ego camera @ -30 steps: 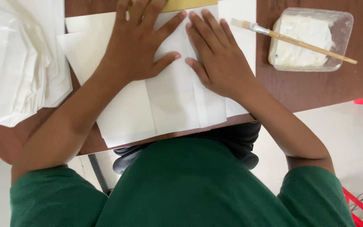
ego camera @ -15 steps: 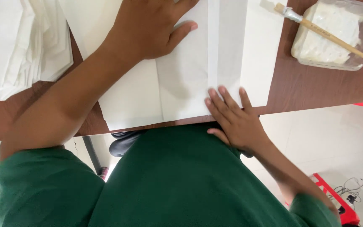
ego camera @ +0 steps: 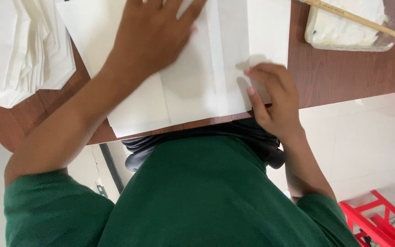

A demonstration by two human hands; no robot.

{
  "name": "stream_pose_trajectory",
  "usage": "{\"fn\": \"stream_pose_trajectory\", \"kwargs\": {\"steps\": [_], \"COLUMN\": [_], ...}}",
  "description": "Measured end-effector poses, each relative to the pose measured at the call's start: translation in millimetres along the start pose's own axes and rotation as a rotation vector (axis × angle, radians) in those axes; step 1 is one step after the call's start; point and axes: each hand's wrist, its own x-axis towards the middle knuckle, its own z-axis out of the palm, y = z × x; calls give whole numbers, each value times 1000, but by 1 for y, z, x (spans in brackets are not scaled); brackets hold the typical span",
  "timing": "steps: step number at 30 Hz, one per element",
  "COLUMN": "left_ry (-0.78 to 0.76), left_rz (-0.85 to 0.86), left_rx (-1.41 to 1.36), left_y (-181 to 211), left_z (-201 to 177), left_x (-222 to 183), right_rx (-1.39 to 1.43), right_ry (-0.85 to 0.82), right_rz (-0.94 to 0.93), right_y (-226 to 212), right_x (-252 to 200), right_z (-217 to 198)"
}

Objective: Manually folding and gluing sheets to assemble bags at a workstation.

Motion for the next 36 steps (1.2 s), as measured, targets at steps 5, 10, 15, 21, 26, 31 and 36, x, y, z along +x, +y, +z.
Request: {"fn": "stream_pose_trajectory", "kwargs": {"steps": [5, 10, 15, 21, 26, 31, 36], "left_ry": [-301, -412, -348, -251, -172, -262, -292], "left_rz": [57, -1, -166, -302, -346, -292, -245], "left_rx": [-553, -542, -598, -696, -849, -796, -735], "left_y": [37, 60, 72, 102, 96, 96, 88], "left_z": [-55, -77, -91, -87, -96, -94, -91], "left_x": [-30, -58, -72, -81, -80, -82, -80], "right_rx": [80, 148, 99, 156, 169, 212, 176], "right_ry": [56, 57, 71, 63, 59, 59, 60], "right_rz": [11, -21, -111, -112, -81, -88, -60], "right_y": [9, 10, 11, 13, 15, 16, 16], "right_x": [7, 11, 17, 17, 13, 12, 10], "right_z": [5, 2, 5, 5, 5, 6, 6]}}
